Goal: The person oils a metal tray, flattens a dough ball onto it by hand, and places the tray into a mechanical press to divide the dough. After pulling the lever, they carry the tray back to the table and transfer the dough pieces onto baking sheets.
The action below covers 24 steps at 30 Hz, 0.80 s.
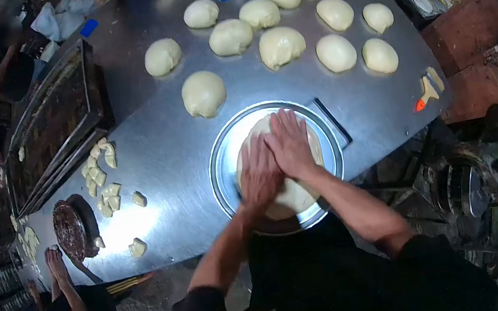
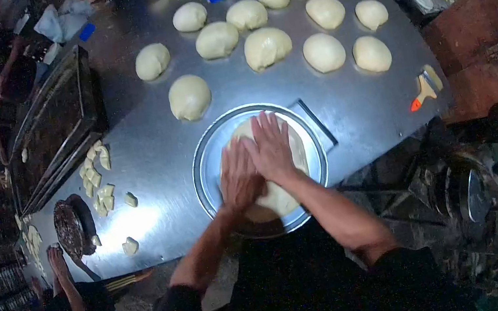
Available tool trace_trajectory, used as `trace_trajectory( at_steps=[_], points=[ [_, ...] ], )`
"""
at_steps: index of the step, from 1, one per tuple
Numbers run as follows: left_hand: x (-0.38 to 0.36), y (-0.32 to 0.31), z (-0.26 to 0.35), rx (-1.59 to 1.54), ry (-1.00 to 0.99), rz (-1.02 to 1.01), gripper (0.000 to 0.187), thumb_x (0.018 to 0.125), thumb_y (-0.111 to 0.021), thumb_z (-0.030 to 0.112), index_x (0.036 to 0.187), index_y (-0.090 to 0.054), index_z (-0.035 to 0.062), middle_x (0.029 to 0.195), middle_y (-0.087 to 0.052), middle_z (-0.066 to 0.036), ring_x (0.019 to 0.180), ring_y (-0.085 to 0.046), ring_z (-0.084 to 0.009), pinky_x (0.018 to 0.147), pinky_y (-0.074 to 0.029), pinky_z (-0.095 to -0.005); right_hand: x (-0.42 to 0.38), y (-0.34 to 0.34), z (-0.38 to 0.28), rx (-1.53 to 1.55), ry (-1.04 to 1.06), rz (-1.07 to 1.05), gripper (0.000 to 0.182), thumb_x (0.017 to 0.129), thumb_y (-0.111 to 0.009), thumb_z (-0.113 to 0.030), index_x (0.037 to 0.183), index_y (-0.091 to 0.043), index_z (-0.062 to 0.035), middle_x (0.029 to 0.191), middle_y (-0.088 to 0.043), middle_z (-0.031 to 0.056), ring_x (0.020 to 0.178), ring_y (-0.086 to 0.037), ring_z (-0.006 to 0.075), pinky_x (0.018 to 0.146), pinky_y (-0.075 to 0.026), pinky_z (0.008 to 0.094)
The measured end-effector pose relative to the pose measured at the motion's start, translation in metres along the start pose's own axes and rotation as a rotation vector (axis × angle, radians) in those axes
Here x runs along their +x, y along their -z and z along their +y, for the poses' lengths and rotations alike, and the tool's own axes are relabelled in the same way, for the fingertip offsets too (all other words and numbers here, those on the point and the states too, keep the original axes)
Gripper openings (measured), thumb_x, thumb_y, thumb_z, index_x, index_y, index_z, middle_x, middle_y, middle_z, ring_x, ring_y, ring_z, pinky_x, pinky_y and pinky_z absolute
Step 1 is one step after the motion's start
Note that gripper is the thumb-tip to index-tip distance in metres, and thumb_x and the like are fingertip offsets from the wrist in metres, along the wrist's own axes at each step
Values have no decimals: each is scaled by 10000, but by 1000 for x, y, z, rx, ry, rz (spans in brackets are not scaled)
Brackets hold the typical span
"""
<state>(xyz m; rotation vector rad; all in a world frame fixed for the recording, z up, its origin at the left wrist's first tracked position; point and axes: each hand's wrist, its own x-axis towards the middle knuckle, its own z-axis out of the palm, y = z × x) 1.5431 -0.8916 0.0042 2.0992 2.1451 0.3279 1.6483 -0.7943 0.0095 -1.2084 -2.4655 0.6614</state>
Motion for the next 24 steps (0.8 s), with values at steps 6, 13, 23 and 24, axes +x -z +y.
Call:
trace_trajectory(
  at_steps=[6,13,23,24],
  points=[
    [-29,-7,-2,-14,96,110,683,867,-565,383,1358,-417,-68,1450,-332,-278,1368,-311,-400,1137,-216,-512,2,3,57,-72,213,-329,644,964,-415,-390,1436,-297,31,1504,-290,216,1424,-212,346,1160,-112,513],
    [-1,-11,-29,-15,-197,133,718,864,-583,443,1364,-403,-41,1421,-372,-281,1348,-325,-427,1108,-253,-537,-59,-10,25,-264,-15,14,611,977,-385,-382,1435,-315,15,1531,-237,203,1441,-166,327,1169,-97,473],
    [25,-6,-15,-97,-291,43,685,910,-532,360,1399,-344,-82,1454,-332,-294,1366,-327,-399,1116,-271,-517,-67,-25,35,-204,-131,77,721,950,-447,-441,1436,-286,67,1539,-168,249,1445,-101,392,1153,-47,549],
    [16,-15,-12,-48,-257,86,712,903,-536,395,1403,-343,-74,1456,-327,-295,1369,-318,-404,1117,-266,-514,-72,-14,47,-178,-118,51,710,950,-451,-431,1433,-293,65,1539,-180,241,1447,-106,381,1157,-46,534]
  ],
)
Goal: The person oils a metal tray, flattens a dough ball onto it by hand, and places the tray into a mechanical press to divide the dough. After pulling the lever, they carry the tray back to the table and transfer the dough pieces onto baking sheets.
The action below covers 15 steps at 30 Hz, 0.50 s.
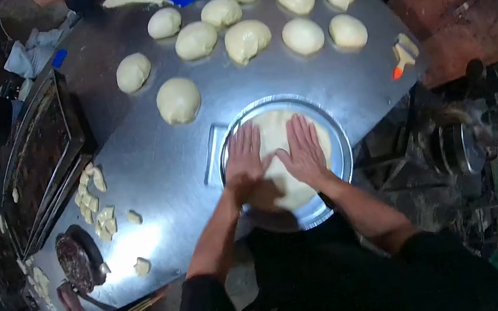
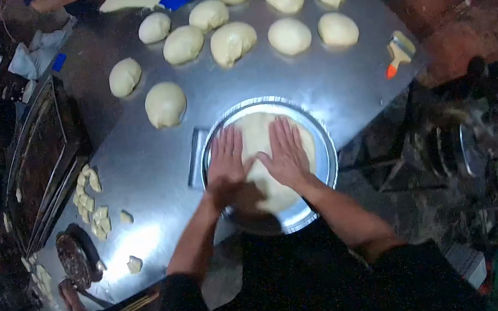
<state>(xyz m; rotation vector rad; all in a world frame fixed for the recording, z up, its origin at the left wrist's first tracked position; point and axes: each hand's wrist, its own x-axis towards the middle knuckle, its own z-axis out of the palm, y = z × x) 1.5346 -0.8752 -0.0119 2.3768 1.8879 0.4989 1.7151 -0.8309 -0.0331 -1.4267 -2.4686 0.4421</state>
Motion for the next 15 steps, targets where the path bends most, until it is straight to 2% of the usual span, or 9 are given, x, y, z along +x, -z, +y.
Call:
trace_trajectory(
  at_steps=[3,4,7,8,9,10,12,14,15],
  points=[
    [-29,2,29,61,92,-1,698,887,-554,389,1355,-390,-103,1414,-339,-350,1330,-346,-458,1100,-293,-513,26,33,17,79,142,-159,629,964,-444,-374,1425,-325,37,1526,-241,220,1446,-152,340,1169,-78,481],
    [-23,9,33,43,202,-108,677,877,-565,363,1336,-409,-109,1398,-351,-360,1318,-358,-463,1099,-297,-512,43,38,32,394,133,-287,556,985,-403,-329,1420,-344,11,1509,-287,212,1435,-192,332,1175,-95,454],
    [23,18,35,51,306,-302,634,856,-567,326,1307,-448,-103,1393,-389,-323,1328,-350,-436,1129,-261,-488,52,56,13,566,-109,-120,520,1003,-360,-306,1428,-344,-7,1497,-294,233,1424,-203,363,1175,-97,462],
    [40,-1,24,35,137,-242,665,874,-538,368,1347,-407,-82,1426,-365,-285,1356,-314,-410,1139,-233,-485,45,58,3,-56,70,-204,547,997,-364,-335,1424,-343,6,1488,-294,252,1415,-213,383,1168,-128,477],
    [48,-22,16,10,-37,-196,696,893,-509,409,1387,-367,-61,1460,-342,-247,1385,-278,-383,1150,-205,-482,34,14,21,229,-71,33,570,976,-413,-348,1414,-354,12,1481,-300,262,1408,-229,390,1160,-159,485],
    [60,-35,12,-19,-213,-133,728,912,-479,451,1427,-326,-39,1494,-319,-209,1413,-241,-356,1161,-177,-479,16,16,31,161,-5,27,587,952,-457,-337,1411,-359,16,1477,-307,262,1403,-237,399,1157,-161,494],
    [75,-33,20,35,-142,-139,748,917,-468,470,1442,-295,-34,1504,-296,-213,1420,-227,-359,1160,-179,-483,28,32,68,71,79,48,607,929,-501,-327,1408,-364,20,1473,-314,263,1399,-245,407,1153,-163,503],
    [54,-38,37,73,32,-175,777,910,-493,481,1452,-273,-31,1511,-275,-227,1420,-224,-373,1150,-197,-494,31,47,85,90,191,-33,610,951,-457,-406,1409,-380,-10,1505,-308,184,1427,-222,314,1163,-143,477],
    [49,-34,40,81,19,-175,777,910,-493,481,1452,-273,-31,1511,-275,-227,1420,-224,-373,1150,-197,-494,44,42,99,57,273,-19,571,957,-442,-415,1358,-448,-8,1446,-396,203,1374,-330,305,1136,-231,447]
  ],
)
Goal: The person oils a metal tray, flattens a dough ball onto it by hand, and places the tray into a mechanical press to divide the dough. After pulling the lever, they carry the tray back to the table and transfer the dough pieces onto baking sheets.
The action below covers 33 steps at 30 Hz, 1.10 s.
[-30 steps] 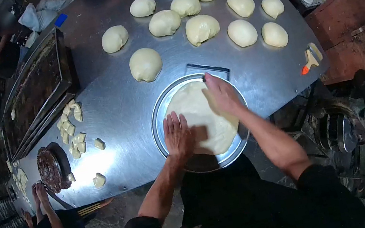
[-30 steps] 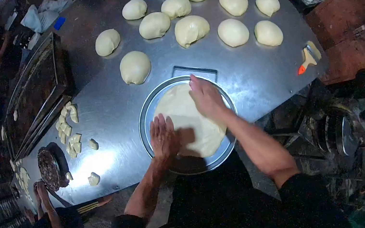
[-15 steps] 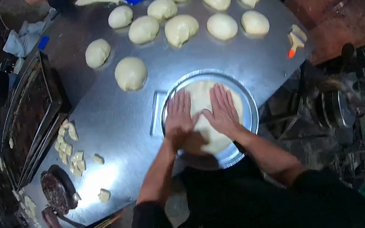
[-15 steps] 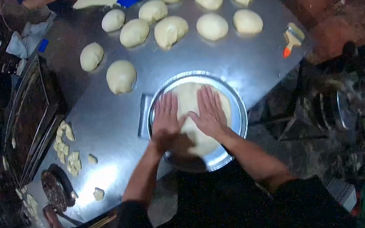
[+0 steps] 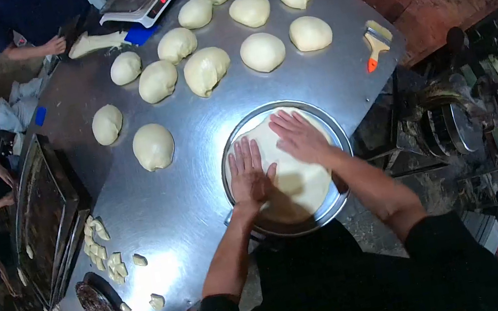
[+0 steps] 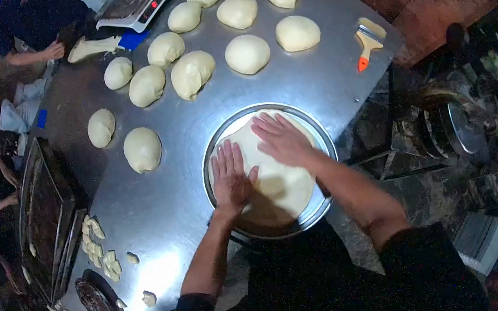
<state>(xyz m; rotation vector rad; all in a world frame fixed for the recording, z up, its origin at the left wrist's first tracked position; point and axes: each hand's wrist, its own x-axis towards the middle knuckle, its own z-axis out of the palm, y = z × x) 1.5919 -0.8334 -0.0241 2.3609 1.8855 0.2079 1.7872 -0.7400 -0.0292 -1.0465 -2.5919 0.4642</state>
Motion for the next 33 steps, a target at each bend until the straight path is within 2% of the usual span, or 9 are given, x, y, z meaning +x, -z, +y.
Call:
trace_trajectory(
  at_steps=[4,5,9,14,16,20,26,32,33],
  points=[
    [-9,22,7,18,154,-149,715,877,-590,377,1397,-361,-58,1477,-306,-271,1378,-302,-401,1123,-234,-538,42,64,-25,597,-558,-250,482,988,-367,-339,1216,-533,53,1211,-555,292,1208,-489,388,1049,-356,411],
    [10,21,9,-19,-17,-28,711,875,-588,380,1392,-371,-57,1482,-299,-264,1383,-291,-396,1132,-217,-534,31,28,-29,640,-486,37,528,980,-366,-390,1246,-521,39,1259,-535,275,1237,-469,381,1073,-327,445],
    [40,4,-5,-106,-193,-54,735,918,-501,421,1456,-265,-22,1526,-237,-216,1425,-195,-368,1163,-146,-495,-25,-3,-8,-10,-141,-33,578,976,-399,-360,1442,-332,-24,1541,-256,146,1442,-199,269,1179,-114,432],
    [12,7,10,-54,69,-13,761,938,-461,455,1454,-226,-54,1525,-185,-273,1413,-163,-445,1149,-139,-532,21,29,18,292,12,-165,544,979,-399,-405,1382,-442,-42,1501,-344,129,1425,-243,261,1165,-155,448],
    [1,19,13,31,162,-96,727,935,-478,434,1429,-285,-63,1514,-191,-293,1399,-183,-468,1146,-137,-544,30,32,-5,636,-405,-120,523,988,-388,-394,1341,-484,-20,1477,-368,165,1412,-268,277,1156,-174,467],
    [3,7,6,-73,-18,-56,704,951,-440,431,1434,-287,-57,1508,-179,-315,1409,-153,-465,1151,-117,-539,-24,3,-22,-15,-131,1,627,984,-388,-430,1413,-356,26,1503,-303,208,1430,-212,326,1177,-118,456],
    [-19,11,12,-21,148,-58,762,921,-500,442,1465,-249,-28,1512,-198,-297,1421,-154,-437,1153,-118,-536,33,52,-20,408,-342,-338,578,973,-405,-435,1347,-469,1,1486,-357,167,1389,-310,282,1150,-211,440],
    [26,13,-1,-59,150,-174,805,898,-543,402,1486,-189,-20,1556,-117,-234,1448,-35,-408,1169,-45,-522,46,-5,-43,123,-73,-171,680,963,-350,-510,1418,-370,-5,1515,-293,190,1427,-227,302,1154,-162,487],
    [26,18,-8,-40,132,-107,664,922,-519,295,1466,-272,5,1508,-258,-253,1428,-175,-394,1162,-128,-511,39,-8,-50,132,-56,-188,680,963,-350,-510,1418,-370,-5,1515,-293,190,1427,-227,302,1154,-162,487]
  ],
)
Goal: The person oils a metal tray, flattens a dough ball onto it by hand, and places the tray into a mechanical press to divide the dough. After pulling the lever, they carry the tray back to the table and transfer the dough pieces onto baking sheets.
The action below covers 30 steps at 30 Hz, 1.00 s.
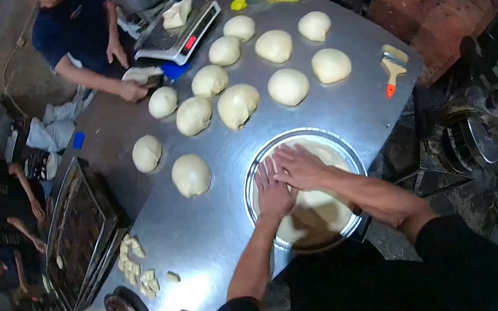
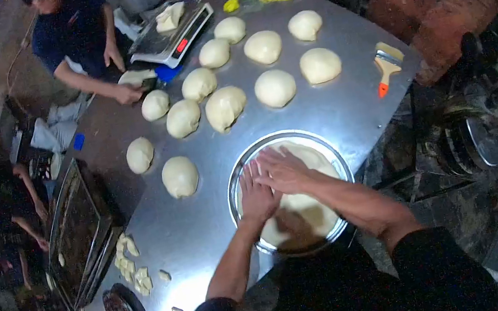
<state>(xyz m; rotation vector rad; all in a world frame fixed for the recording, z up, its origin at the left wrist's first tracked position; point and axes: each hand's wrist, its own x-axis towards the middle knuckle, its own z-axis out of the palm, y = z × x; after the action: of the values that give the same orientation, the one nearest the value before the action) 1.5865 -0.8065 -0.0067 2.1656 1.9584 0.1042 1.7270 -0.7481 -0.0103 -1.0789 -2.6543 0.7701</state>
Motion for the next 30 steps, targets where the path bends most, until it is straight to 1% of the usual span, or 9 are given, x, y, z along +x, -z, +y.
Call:
trace_trajectory(
  at_steps=[3,4,9,12,15,18,21,24,30],
  points=[
    [-1,53,-50,-616,165,87,498,937,-481,174,1401,-393,14,1395,-424,-276,1339,-359,-408,1132,-242,-491,16,9,1,-175,58,-91,680,973,-336,-487,1475,-271,-34,1565,-186,150,1462,-111,283,1173,-66,498],
    [-1,42,-65,-401,47,485,363,907,-493,68,1257,-533,-19,1203,-575,-287,1125,-559,-424,1017,-415,-429,28,18,-6,-123,39,-129,671,975,-338,-476,1481,-261,-43,1573,-159,142,1464,-103,286,1171,-53,510],
    [-20,-6,-89,-522,199,483,371,909,-504,101,1265,-514,-4,1182,-604,-240,1089,-579,-405,1044,-341,-510,28,-23,-57,-233,88,-50,695,968,-364,-473,1466,-257,0,1552,-216,169,1461,-118,291,1165,-68,524],
    [-66,54,-87,-573,444,-155,433,912,-530,176,1301,-490,-10,1250,-561,-257,1230,-506,-364,1078,-305,-508,21,-27,-68,-63,145,-221,749,941,-408,-506,1467,-251,4,1554,-214,158,1462,-126,269,1166,-52,527],
    [-46,31,-97,-732,402,211,410,916,-510,142,1299,-485,-1,1232,-579,-232,1225,-515,-356,1091,-285,-518,7,-36,-78,-205,337,-225,723,953,-391,-495,1468,-256,-6,1560,-203,141,1460,-133,268,1170,-54,521],
    [-33,30,-111,-599,226,213,416,920,-476,87,1331,-459,20,1281,-557,-200,1250,-492,-351,1106,-269,-513,31,-2,-94,273,221,-616,709,965,-380,-472,1479,-229,-9,1565,-170,166,1461,-121,280,1167,-74,519],
    [-49,14,-109,-464,186,256,429,928,-431,41,1357,-428,34,1320,-525,-191,1259,-468,-373,1106,-278,-512,26,-21,-51,-177,312,-150,694,967,-377,-468,1462,-262,3,1551,-202,183,1451,-157,297,1172,-86,489],
    [-61,19,-111,-462,227,233,426,927,-431,43,1353,-431,42,1302,-524,-213,1229,-477,-395,1090,-306,-507,52,-8,-62,-45,209,-356,686,970,-373,-462,1460,-271,7,1557,-196,165,1454,-149,274,1176,-79,484],
    [-104,10,-87,-392,287,320,428,919,-421,35,1346,-425,3,1296,-526,-210,1218,-480,-401,1084,-291,-522,42,6,-30,-206,300,-263,634,981,-383,-414,1469,-272,-25,1545,-239,158,1458,-137,259,1176,-68,496]
  ],
)
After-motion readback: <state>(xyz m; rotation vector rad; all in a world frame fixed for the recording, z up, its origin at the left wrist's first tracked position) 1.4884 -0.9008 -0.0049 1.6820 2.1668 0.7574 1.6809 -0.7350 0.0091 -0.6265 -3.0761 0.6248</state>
